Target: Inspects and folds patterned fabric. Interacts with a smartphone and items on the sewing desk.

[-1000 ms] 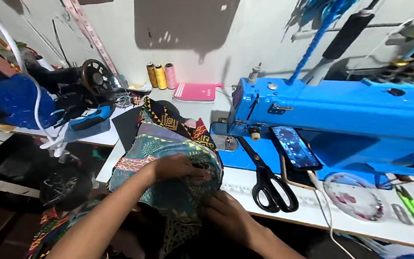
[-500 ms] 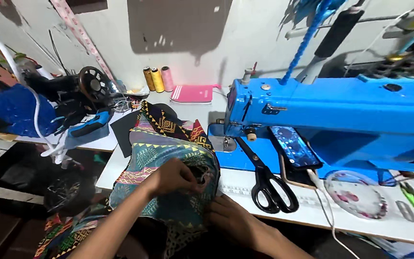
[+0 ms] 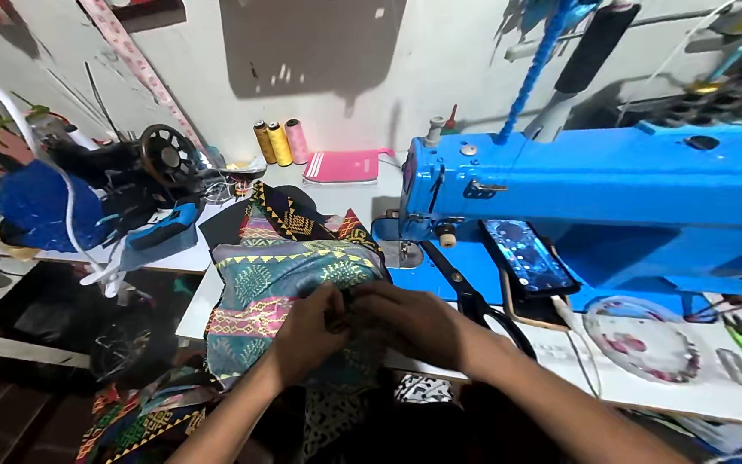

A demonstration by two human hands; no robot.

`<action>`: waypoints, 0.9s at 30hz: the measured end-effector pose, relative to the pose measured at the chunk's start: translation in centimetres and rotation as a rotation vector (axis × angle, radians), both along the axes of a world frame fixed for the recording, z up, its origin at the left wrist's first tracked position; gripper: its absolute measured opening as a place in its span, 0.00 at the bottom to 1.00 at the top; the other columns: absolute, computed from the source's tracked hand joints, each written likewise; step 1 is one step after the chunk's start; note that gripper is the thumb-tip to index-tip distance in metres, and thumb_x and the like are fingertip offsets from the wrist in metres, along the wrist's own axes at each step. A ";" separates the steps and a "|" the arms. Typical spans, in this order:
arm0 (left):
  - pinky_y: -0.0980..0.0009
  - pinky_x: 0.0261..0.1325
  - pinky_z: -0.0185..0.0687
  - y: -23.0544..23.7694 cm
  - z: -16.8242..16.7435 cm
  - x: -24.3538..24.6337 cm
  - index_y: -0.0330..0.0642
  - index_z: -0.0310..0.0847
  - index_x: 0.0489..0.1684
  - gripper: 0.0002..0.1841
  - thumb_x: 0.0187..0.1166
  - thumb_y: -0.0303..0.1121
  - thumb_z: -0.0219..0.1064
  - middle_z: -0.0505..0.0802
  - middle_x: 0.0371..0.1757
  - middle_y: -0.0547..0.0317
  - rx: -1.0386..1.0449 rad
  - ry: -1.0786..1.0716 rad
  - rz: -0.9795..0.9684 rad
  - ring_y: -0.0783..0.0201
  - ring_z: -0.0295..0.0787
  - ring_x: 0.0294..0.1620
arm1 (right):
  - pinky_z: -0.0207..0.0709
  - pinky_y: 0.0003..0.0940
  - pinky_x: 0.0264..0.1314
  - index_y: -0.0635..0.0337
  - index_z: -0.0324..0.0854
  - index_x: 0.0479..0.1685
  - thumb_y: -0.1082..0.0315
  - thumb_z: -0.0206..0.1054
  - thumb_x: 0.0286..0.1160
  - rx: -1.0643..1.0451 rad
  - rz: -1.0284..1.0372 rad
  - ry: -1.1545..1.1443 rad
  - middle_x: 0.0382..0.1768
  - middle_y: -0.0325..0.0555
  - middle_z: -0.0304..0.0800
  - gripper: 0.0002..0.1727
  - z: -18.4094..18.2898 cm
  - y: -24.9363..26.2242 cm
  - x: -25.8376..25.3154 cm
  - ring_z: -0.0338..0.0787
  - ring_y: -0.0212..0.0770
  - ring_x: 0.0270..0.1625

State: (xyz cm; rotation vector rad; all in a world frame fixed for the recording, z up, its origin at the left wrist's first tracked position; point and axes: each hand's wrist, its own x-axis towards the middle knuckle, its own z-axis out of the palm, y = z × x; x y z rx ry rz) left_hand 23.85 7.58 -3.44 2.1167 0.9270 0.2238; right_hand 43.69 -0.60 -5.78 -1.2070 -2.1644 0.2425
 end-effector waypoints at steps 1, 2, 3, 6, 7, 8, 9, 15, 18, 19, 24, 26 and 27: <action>0.68 0.47 0.86 0.0 -0.2 0.0 0.35 0.75 0.55 0.22 0.66 0.30 0.80 0.89 0.39 0.56 0.011 -0.022 0.004 0.67 0.88 0.40 | 0.89 0.50 0.41 0.65 0.84 0.56 0.65 0.68 0.80 -0.061 0.000 -0.089 0.61 0.59 0.89 0.14 0.7 0.8 0.1 0.95 0.55 0.46; 0.69 0.46 0.86 0.0 -0.4 0.0 0.35 0.73 0.56 0.24 0.66 0.31 0.80 0.89 0.38 0.57 0.027 -0.045 0.006 0.68 0.88 0.40 | 0.87 0.55 0.43 0.66 0.83 0.56 0.65 0.67 0.81 -0.147 0.024 -0.177 0.62 0.60 0.88 0.14 1.3 1.6 0.2 0.94 0.59 0.48; 0.70 0.46 0.85 0.0 -0.4 0.0 0.35 0.73 0.57 0.24 0.67 0.32 0.80 0.89 0.38 0.57 0.031 -0.062 0.008 0.69 0.88 0.40 | 0.85 0.60 0.47 0.68 0.83 0.58 0.65 0.65 0.83 -0.263 0.056 -0.258 0.63 0.62 0.87 0.15 2.0 2.4 0.2 0.93 0.63 0.52; 0.74 0.48 0.85 0.3 -1.0 -0.5 0.35 0.72 0.61 0.25 0.68 0.31 0.79 0.91 0.40 0.60 -0.018 -0.108 0.002 0.73 0.89 0.41 | 0.80 0.63 0.52 0.70 0.85 0.55 0.63 0.66 0.83 -0.428 0.122 -0.356 0.61 0.62 0.85 0.17 3.2 4.2 0.2 0.89 0.62 0.55; 0.75 0.48 0.86 0.6 -1.2 -0.7 0.35 0.71 0.63 0.26 0.70 0.30 0.78 0.92 0.41 0.61 -0.065 -0.120 -0.008 0.74 0.89 0.41 | 0.80 0.61 0.53 0.70 0.85 0.54 0.62 0.67 0.83 -0.435 0.141 -0.348 0.58 0.62 0.85 0.17 3.2 4.5 0.3 0.89 0.61 0.55; 0.75 0.49 0.86 0.8 -1.2 -0.8 0.34 0.72 0.65 0.26 0.71 0.30 0.77 0.92 0.42 0.61 -0.119 -0.115 -0.021 0.74 0.89 0.41 | 0.79 0.61 0.53 0.71 0.85 0.55 0.62 0.69 0.81 -0.435 0.166 -0.330 0.56 0.63 0.85 0.17 3.1 4.7 0.4 0.88 0.62 0.55; 0.75 0.50 0.85 1.0 -1.2 -0.8 0.33 0.74 0.65 0.24 0.72 0.29 0.75 0.92 0.43 0.60 -0.171 -0.088 -0.037 0.74 0.89 0.41 | 0.79 0.61 0.54 0.70 0.86 0.56 0.63 0.70 0.80 -0.436 0.191 -0.314 0.56 0.63 0.85 0.17 2.9 4.8 0.4 0.88 0.62 0.55; 0.71 0.41 0.75 2.2 -0.9 -0.3 0.33 0.85 0.39 0.13 0.84 0.37 0.67 0.84 0.31 0.59 -0.154 0.141 -0.198 0.72 0.76 0.32 | 0.85 0.56 0.55 0.67 0.85 0.55 0.67 0.72 0.75 -0.203 0.040 -0.019 0.60 0.64 0.85 0.15 -0.5 2.6 0.1 0.90 0.59 0.58; 0.64 0.47 0.79 2.0 0.1 -0.3 0.33 0.83 0.51 0.15 0.88 0.38 0.61 0.87 0.39 0.52 -0.072 0.144 -0.173 0.65 0.81 0.38 | 0.85 0.36 0.39 0.64 0.86 0.48 0.59 0.71 0.77 -0.041 -0.337 0.314 0.45 0.52 0.90 0.16 -2.4 -0.9 -0.4 0.89 0.40 0.38; 0.63 0.48 0.79 1.9 0.4 -0.3 0.33 0.83 0.52 0.14 0.88 0.38 0.61 0.87 0.39 0.51 -0.062 0.136 -0.163 0.64 0.82 0.38 | 0.81 0.31 0.33 0.64 0.86 0.43 0.56 0.70 0.78 -0.099 -0.434 0.398 0.36 0.47 0.90 0.17 -2.8 -1.8 -0.5 0.85 0.35 0.30; 0.76 0.40 0.76 1.9 0.6 0.0 0.34 0.86 0.46 0.10 0.83 0.34 0.66 0.85 0.32 0.62 -0.095 0.016 -0.141 0.76 0.78 0.31 | 0.74 0.20 0.30 0.63 0.83 0.36 0.57 0.68 0.81 -0.662 -0.381 0.759 0.23 0.34 0.80 0.16 -3.5 -3.1 -1.1 0.78 0.23 0.23; 0.78 0.39 0.76 2.0 1.0 -0.1 0.35 0.86 0.46 0.09 0.82 0.34 0.67 0.86 0.32 0.64 -0.122 0.000 -0.120 0.78 0.78 0.31 | 0.72 0.18 0.27 0.60 0.82 0.33 0.60 0.69 0.81 -0.688 -0.361 0.864 0.21 0.31 0.80 0.13 -3.4 -3.3 -1.4 0.77 0.21 0.22; 0.79 0.40 0.76 2.0 1.2 -0.2 0.35 0.86 0.46 0.09 0.82 0.33 0.68 0.86 0.33 0.65 -0.134 0.001 -0.110 0.79 0.78 0.31 | 0.72 0.17 0.25 0.59 0.81 0.32 0.60 0.69 0.80 -0.692 -0.348 0.904 0.20 0.30 0.80 0.12 -3.5 -3.4 -1.5 0.77 0.20 0.21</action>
